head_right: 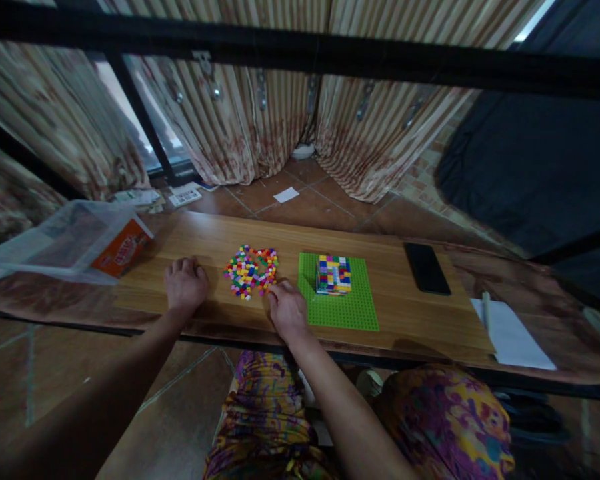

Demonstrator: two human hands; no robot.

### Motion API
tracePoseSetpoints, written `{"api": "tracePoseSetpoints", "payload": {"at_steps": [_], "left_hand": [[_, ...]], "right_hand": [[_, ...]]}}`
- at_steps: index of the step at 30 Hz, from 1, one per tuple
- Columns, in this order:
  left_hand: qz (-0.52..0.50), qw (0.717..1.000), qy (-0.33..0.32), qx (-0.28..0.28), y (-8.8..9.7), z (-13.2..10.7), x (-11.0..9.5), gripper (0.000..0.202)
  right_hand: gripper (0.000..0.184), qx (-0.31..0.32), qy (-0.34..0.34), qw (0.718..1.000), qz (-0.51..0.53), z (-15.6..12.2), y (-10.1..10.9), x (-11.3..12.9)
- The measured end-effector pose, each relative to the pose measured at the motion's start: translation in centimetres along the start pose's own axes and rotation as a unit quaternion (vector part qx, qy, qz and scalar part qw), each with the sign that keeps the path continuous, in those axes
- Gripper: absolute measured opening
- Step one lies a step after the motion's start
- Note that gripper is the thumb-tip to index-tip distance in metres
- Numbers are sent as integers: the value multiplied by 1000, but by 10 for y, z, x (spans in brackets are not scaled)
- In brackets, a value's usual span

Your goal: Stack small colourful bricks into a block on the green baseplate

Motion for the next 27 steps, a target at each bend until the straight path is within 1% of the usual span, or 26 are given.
{"api": "tracePoseSetpoints", "payload": {"at_steps": [5, 10, 13, 16, 19, 21, 23, 25, 27], "left_hand": [[-5, 1000, 4, -1, 0, 0, 2, 42], [-13, 1000, 3, 0, 1, 1, 1, 41], [-13, 1000, 1, 1, 2, 2, 1, 41], [-9, 1000, -9, -3, 4, 3, 0, 40], [1, 1000, -17, -6, 5, 4, -1, 41], [2, 1000, -20, -7, 5, 4, -1, 41], [1, 1000, -22, -10, 6, 4, -1, 42], [1, 1000, -24, -12, 6, 3, -1, 43], [0, 1000, -29, -9, 5, 3, -2, 43]], "right_hand": [[22, 41, -3, 997, -58, 8, -11, 4], [19, 44, -1, 997, -69, 11, -13, 4], [21, 47, 7, 996, -78, 14, -15, 5], [20, 34, 16, 997, -74, 17, -16, 8], [20, 7, 13, 998, -58, 15, -12, 12], [21, -21, 6, 999, -26, 8, -3, 15], [22, -64, -3, 997, 31, -4, 12, 15], [21, -116, -18, 989, 96, -20, 34, 9], [19, -164, -38, 975, 147, -35, 60, -5]]}}
Point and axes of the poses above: each hand's wrist, its own z-axis towards the middle knuckle, its own y-axis out of the back of the hand, x = y × z, the point moved 9 cm from there along z, towards the middle knuckle, and after that the axes turned 5 degrees about x, right-handed, at the moved point
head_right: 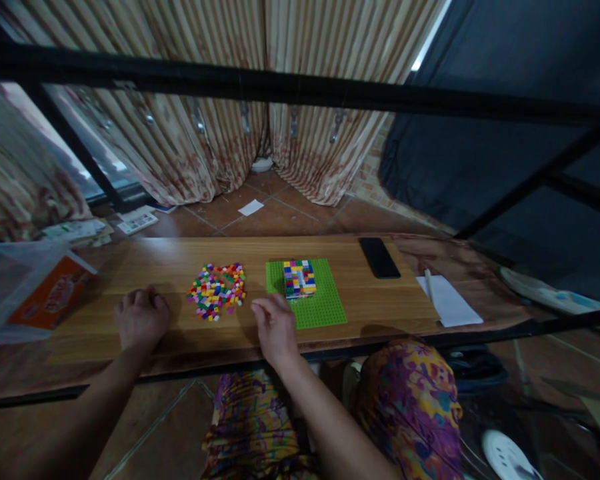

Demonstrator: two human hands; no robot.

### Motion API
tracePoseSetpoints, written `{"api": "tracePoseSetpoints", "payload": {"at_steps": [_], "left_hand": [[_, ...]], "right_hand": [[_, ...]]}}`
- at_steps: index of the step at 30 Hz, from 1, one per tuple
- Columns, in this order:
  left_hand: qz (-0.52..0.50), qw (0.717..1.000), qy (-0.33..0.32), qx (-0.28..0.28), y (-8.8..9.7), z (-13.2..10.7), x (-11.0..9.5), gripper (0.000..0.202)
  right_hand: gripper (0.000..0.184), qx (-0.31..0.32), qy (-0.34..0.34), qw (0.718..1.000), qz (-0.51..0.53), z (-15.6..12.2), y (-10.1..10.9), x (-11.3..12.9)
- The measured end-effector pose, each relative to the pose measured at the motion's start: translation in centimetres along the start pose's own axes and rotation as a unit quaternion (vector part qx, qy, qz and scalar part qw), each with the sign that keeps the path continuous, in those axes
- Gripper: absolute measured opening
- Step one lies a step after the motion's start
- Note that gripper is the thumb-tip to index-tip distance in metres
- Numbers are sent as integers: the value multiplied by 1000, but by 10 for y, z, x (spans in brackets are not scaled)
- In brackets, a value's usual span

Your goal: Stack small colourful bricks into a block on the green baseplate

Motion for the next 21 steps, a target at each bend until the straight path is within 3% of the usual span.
{"api": "tracePoseSetpoints", "payload": {"at_steps": [4, 7, 9, 13, 21], "left_hand": [[-1, 1000, -5, 6, -2, 0, 0, 43], [-1, 1000, 2, 1, -2, 1, 1, 41], [-1, 1000, 2, 2, -2, 1, 1, 41], [-2, 1000, 3, 8, -3, 1, 1, 42], [-7, 1000, 1, -4, -1, 0, 2, 42]], "right_hand": [[22, -149, -78, 984, 54, 1, 75, -38], [28, -236, -149, 953, 120, 7, 110, -76], [29, -241, -168, 943, 154, 16, 114, -92], [31, -227, -175, 941, 179, 28, 103, -106], [35, -242, -179, 941, 154, 26, 91, -123]]}}
Point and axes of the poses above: each hand's wrist, its own z-axis towards the middle knuckle, its own y-axis out of the back of the hand, x = y × z, the point moved 9 cm from there along z, towards the middle knuckle, and after that the axes turned 5 degrees about x, right-handed, at the moved point
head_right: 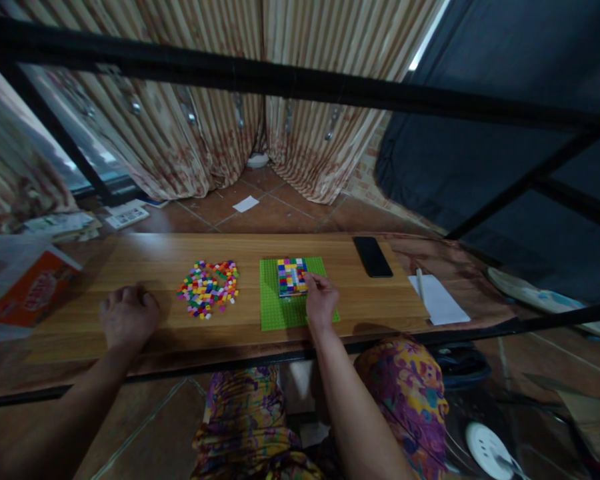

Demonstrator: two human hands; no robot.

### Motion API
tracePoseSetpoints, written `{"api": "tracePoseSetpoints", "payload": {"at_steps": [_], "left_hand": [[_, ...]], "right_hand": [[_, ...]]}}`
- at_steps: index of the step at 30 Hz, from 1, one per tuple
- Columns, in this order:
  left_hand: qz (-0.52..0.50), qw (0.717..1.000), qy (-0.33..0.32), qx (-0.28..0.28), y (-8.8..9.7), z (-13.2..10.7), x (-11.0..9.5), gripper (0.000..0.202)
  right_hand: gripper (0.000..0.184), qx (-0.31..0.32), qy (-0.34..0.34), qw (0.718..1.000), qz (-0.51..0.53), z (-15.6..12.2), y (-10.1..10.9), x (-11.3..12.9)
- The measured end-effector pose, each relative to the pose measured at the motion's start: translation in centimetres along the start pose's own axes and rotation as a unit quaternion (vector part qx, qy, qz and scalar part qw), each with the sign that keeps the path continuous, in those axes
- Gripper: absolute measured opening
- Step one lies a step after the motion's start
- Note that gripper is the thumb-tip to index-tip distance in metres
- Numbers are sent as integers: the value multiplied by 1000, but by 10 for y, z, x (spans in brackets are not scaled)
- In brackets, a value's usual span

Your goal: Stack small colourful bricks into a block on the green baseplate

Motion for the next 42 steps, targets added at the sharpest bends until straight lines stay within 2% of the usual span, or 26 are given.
{"api": "tracePoseSetpoints", "payload": {"at_steps": [7, 14, 21, 27, 42], "left_hand": [[-2, 1000, -7, -2, 0, 0, 0, 37], [-6, 1000, -2, -1, 0, 1, 0, 37], [-19, 1000, 10, 1, 1, 0, -1, 37], [-20, 1000, 17, 13, 1, 0, -1, 38], [-2, 1000, 5, 11, -2, 1, 0, 40]], "right_hand": [[34, -53, 17, 997, -51, -5, 5, -3], [37, -86, 26, 993, -72, -11, 1, -1], [37, -76, 33, 995, -60, -12, 3, 1], [34, -80, 14, 997, -9, -10, 6, -3], [32, -48, -44, 996, 60, 0, -6, -14]]}}
Point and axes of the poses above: each hand's wrist, its own z-axis towards the middle knuckle, its own y-axis out of the back of the hand, x = y × z, the point moved 9 cm from there along z, towards the middle knuckle, and after that the axes turned 5 degrees about x, right-handed, at the moved point
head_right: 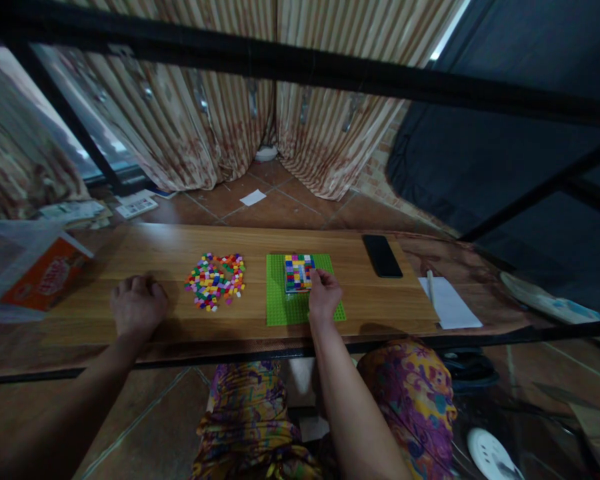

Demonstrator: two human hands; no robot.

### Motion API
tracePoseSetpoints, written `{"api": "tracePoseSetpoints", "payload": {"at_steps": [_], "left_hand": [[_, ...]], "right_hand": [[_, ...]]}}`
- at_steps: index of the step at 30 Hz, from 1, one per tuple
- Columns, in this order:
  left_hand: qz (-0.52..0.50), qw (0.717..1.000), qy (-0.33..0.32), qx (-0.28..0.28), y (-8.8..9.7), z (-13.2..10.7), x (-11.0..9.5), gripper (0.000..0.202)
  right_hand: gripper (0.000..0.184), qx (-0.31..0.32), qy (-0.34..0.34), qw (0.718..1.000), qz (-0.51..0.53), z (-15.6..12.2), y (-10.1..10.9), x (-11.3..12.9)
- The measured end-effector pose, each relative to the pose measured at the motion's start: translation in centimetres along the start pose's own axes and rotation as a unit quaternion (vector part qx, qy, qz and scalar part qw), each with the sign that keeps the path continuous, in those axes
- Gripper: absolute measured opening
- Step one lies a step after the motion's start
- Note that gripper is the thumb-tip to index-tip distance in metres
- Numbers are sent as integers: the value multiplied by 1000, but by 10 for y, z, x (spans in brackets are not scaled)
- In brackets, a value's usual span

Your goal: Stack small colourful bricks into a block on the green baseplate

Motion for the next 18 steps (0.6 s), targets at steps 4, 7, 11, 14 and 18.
{"api": "tracePoseSetpoints", "payload": {"at_steps": [4, 7, 11, 14, 18], "left_hand": [[3, 1000, 1, -3, 0, 0, 0, 40], [3, 1000, 0, -2, 0, 0, 0, 40], [-8, 1000, 4, 4, 1, 0, 0, 39], [-12, 1000, 11, 7, 1, 1, 0, 39], [3, 1000, 7, 7, 0, 2, -1, 38]], "right_hand": [[31, -3, -8, 1000, 8, 2, -1, -1], [30, 1, -13, 1000, 12, 2, -2, 0], [31, 9, -25, 999, 22, 1, -4, 3], [35, 24, -35, 999, 28, 0, -3, 7], [40, -15, -34, 999, 13, -1, 15, 18]]}}
Point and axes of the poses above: each hand's wrist, its own z-axis towards the middle knuckle, its own y-axis out of the back of the hand, x = y × z, the point moved 9 cm from there along z, towards the middle knuckle, and after that the axes turned 5 degrees about x, right-handed, at the moved point
